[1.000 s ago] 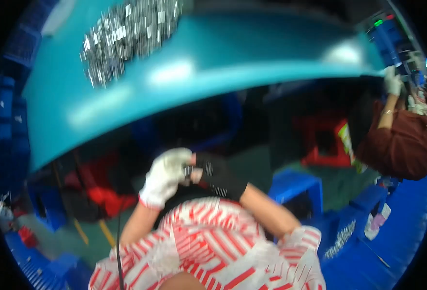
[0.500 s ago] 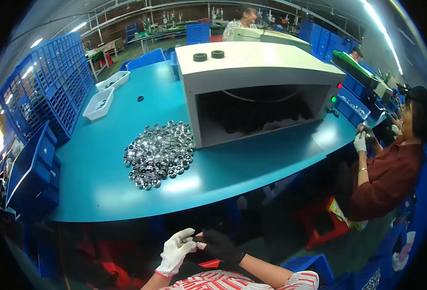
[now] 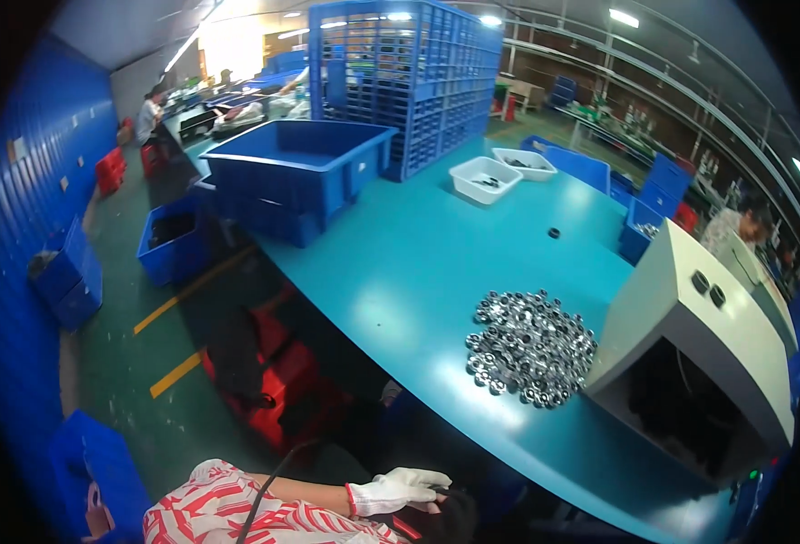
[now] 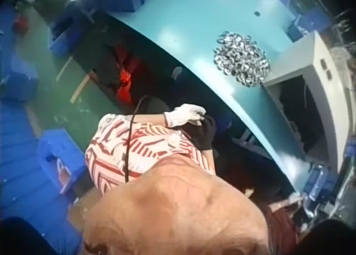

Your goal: The recorder is assembling small metal parts into a black circular housing on an assembly line.

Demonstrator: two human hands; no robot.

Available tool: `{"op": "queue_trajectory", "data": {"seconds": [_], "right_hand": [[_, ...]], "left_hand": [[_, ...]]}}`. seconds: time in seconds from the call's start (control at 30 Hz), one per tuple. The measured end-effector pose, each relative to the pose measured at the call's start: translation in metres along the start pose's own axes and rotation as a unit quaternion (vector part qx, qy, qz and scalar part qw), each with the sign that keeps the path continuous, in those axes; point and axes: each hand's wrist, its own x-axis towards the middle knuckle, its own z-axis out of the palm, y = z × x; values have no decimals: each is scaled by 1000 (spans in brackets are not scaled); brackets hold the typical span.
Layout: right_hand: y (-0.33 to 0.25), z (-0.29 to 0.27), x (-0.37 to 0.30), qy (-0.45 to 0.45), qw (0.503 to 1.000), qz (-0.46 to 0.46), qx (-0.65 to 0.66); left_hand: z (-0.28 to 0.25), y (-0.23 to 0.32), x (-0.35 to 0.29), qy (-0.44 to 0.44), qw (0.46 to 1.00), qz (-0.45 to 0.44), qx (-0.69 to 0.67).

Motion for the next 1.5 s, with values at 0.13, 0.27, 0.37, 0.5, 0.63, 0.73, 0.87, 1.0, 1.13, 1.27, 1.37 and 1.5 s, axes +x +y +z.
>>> {"op": "queue_trajectory", "data": {"seconds": [0.13, 0.27, 0.37, 0.5, 0.63, 0.73, 0.87, 1.0, 1.13, 1.27, 1.37, 1.5], "right_hand": [[8, -1, 10, -16, 1000, 0, 15], [-9, 6, 2, -23, 999, -12, 34], [16, 12, -7, -8, 978, -93, -187], [8, 20, -12, -111, 974, 14, -197], [68, 38, -31, -148, 939, 180, -255], [34, 38, -38, -60, 967, 225, -105], [39, 51, -31, -123, 982, 134, 47], [126, 78, -48, -72, 983, 165, 34], [72, 54, -55, -72, 968, 232, 64], [43, 42, -46, -115, 970, 211, 29], [53, 47, -43, -102, 970, 206, 79], [54, 46, -43, -125, 974, 148, 115]], "left_hand": [[9, 2, -9, 13, 978, 105, 177], [7, -6, -6, 47, 968, 64, 238], [-2, -16, -2, 55, 982, 3, 180], [-14, -18, -9, 27, 913, -74, 399], [-8, -10, -6, -10, 799, -119, 589], [-3, -20, -4, -36, 752, -85, 653], [13, -17, -22, 49, 672, -101, 732], [19, -36, -12, 58, 657, -31, 751], [26, -44, -9, 62, 685, -65, 723], [25, -44, -17, 103, 700, 12, 707], [9, -42, -10, 105, 762, -10, 639], [11, -38, -12, 117, 821, 19, 559]]}}
